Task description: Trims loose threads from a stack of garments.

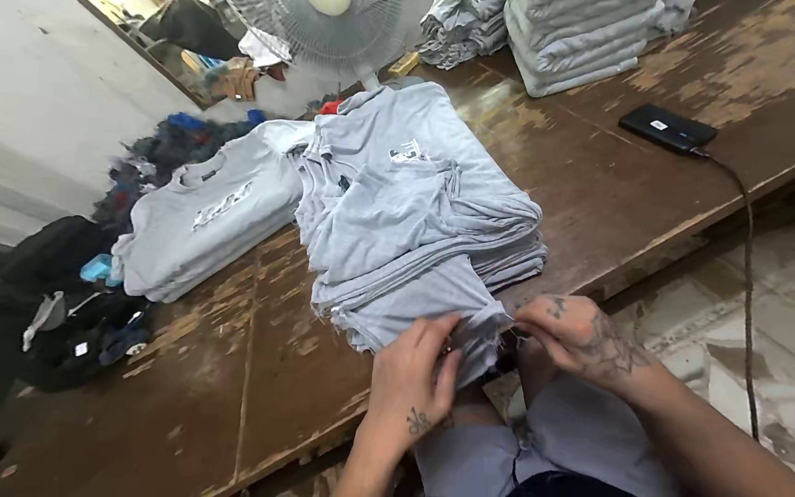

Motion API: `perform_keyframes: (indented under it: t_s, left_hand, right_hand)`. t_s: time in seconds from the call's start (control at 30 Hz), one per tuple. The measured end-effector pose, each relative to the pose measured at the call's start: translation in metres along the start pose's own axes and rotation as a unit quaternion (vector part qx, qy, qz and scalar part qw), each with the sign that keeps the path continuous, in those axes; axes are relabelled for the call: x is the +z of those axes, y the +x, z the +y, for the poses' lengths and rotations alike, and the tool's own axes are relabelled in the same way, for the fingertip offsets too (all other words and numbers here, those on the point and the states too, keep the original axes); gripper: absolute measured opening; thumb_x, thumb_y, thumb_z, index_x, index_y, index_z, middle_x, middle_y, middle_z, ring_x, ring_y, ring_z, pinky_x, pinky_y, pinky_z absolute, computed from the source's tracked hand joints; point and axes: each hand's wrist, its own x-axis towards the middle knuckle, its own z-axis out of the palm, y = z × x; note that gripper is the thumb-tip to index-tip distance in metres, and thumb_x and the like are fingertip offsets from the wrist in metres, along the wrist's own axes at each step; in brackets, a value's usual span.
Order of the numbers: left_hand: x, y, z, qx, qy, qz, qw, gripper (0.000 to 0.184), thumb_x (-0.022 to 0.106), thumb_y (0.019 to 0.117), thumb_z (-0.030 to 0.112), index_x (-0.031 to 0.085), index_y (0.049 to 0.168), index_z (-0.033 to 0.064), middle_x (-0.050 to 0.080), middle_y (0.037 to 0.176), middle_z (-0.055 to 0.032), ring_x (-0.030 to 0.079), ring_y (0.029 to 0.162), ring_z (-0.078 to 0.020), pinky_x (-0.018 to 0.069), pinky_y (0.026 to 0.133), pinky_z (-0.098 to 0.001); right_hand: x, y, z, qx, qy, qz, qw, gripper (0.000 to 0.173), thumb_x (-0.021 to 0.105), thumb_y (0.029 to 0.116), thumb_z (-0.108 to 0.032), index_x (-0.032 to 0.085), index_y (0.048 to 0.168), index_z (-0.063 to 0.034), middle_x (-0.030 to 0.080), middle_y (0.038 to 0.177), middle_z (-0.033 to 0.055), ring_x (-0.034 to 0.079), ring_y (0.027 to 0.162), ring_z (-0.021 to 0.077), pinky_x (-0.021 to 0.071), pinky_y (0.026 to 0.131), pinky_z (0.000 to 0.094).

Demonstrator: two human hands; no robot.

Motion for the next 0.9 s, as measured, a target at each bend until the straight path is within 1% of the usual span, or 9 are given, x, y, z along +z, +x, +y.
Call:
perform_keyframes:
  t_s: [0.2, 0.53, 0.63, 0.7, 0.77, 0.8, 0.83, 0.87, 0.9]
  left_hand:
    - [-0.007, 0.025, 0.023, 0.092, 0.129, 0.007, 0.987, 0.033, 0.056, 0.0914, 0.009, 0.077, 0.116, 0.0125, 0.072, 0.084, -0.0078, 0.069, 0.068, -0.0259, 0.0522, 0.054, -0.0392]
    - [-0.002, 0.019, 0.018, 0.058, 0.13, 0.009, 0.99, 0.034, 0.057, 0.0889, 0.007, 0.077, 0.116, 0.0117, 0.072, 0.084, -0.0082, 0.069, 0.064, -0.0252, 0.0533, 0.05, -0.0402]
    - [-0.001, 0.011, 0.007, -0.021, 0.034, 0.033, 0.999, 0.035, 0.058, 0.0968, 0.023, 0.069, 0.122, 0.0019, 0.069, 0.085, -0.0091, 0.066, 0.064, -0.0212, 0.0534, 0.053, -0.039]
    - [0.0, 0.004, -0.003, -0.073, -0.012, 0.022, 0.997, 0.048, 0.065, 0.0931, 0.039, 0.065, 0.118, -0.0015, 0.063, 0.074, -0.0064, 0.057, 0.056, -0.0177, 0.0486, 0.05, -0.037]
    - [-0.015, 0.006, -0.014, -0.102, -0.045, -0.095, 0.989, 0.038, 0.071, 0.0913, 0.032, 0.067, 0.109, -0.0013, 0.066, 0.073, -0.0106, 0.065, 0.061, -0.0261, 0.0537, 0.055, -0.0495]
    - [-0.027, 0.009, -0.021, -0.114, -0.066, -0.098, 0.986, 0.026, 0.069, 0.0911, 0.02, 0.068, 0.104, -0.0032, 0.068, 0.076, -0.0126, 0.068, 0.066, -0.0275, 0.0559, 0.062, -0.052]
    - [-0.039, 0.01, -0.028, -0.137, -0.091, 0.004, 0.986, 0.017, 0.064, 0.0902, 0.009, 0.068, 0.097, -0.0065, 0.068, 0.077, -0.0103, 0.068, 0.069, -0.0209, 0.0573, 0.066, -0.0433]
    - [-0.049, 0.012, -0.034, -0.166, -0.136, 0.194, 0.957, 0.012, 0.056, 0.0938, 0.0, 0.063, 0.094, -0.0099, 0.067, 0.075, -0.0062, 0.066, 0.068, -0.0119, 0.0576, 0.068, -0.0309]
    - [-0.059, 0.02, -0.04, -0.172, -0.189, 0.398, 0.881, 0.008, 0.046, 0.099, -0.003, 0.053, 0.095, -0.0033, 0.061, 0.07, 0.0012, 0.061, 0.06, -0.0057, 0.0557, 0.06, -0.023]
  right_hand:
    - [-0.001, -0.003, -0.013, 0.0, -0.012, 0.035, 0.999, 0.023, 0.054, 0.1004, -0.014, 0.072, 0.091, -0.0035, 0.07, 0.077, 0.0104, 0.069, 0.072, 0.0212, 0.0561, 0.067, 0.0304]
    - [0.012, 0.001, -0.025, -0.061, 0.108, 0.034, 0.992, 0.024, 0.053, 0.1011, -0.016, 0.069, 0.089, -0.0043, 0.07, 0.078, 0.009, 0.068, 0.076, 0.017, 0.0559, 0.074, 0.0263]
    - [0.006, -0.004, -0.036, -0.088, 0.122, -0.052, 0.987, 0.04, 0.048, 0.1072, -0.038, 0.072, 0.094, -0.0089, 0.069, 0.079, 0.0037, 0.067, 0.074, 0.0136, 0.0553, 0.069, 0.0263]
    - [0.0, -0.003, -0.041, -0.103, 0.106, -0.082, 0.986, 0.03, 0.051, 0.1057, -0.031, 0.073, 0.105, -0.0106, 0.071, 0.081, 0.0023, 0.067, 0.076, 0.0147, 0.0554, 0.072, 0.0278]
    - [-0.003, 0.004, -0.045, -0.135, 0.122, -0.093, 0.979, 0.032, 0.051, 0.1055, -0.029, 0.071, 0.089, -0.0108, 0.067, 0.072, 0.0015, 0.065, 0.073, 0.017, 0.0532, 0.075, 0.0311]
    - [-0.001, 0.011, -0.048, -0.157, 0.128, -0.103, 0.974, 0.041, 0.048, 0.1076, -0.035, 0.068, 0.08, -0.0114, 0.063, 0.067, 0.0011, 0.064, 0.073, 0.0178, 0.0531, 0.078, 0.0326]
    - [0.004, 0.019, -0.051, -0.182, 0.13, -0.116, 0.968, 0.048, 0.046, 0.1078, -0.039, 0.065, 0.073, -0.0121, 0.06, 0.065, 0.0013, 0.064, 0.073, 0.0195, 0.0525, 0.079, 0.0347]
    - [0.012, 0.029, -0.054, -0.203, 0.122, -0.133, 0.962, 0.049, 0.046, 0.1068, -0.042, 0.065, 0.073, -0.0126, 0.061, 0.067, 0.0022, 0.065, 0.076, 0.0216, 0.0523, 0.081, 0.0377]
    - [0.02, 0.041, -0.055, -0.215, 0.108, -0.153, 0.958, 0.045, 0.05, 0.105, -0.042, 0.068, 0.077, -0.0119, 0.064, 0.073, 0.0042, 0.067, 0.083, 0.0246, 0.0526, 0.085, 0.0419]
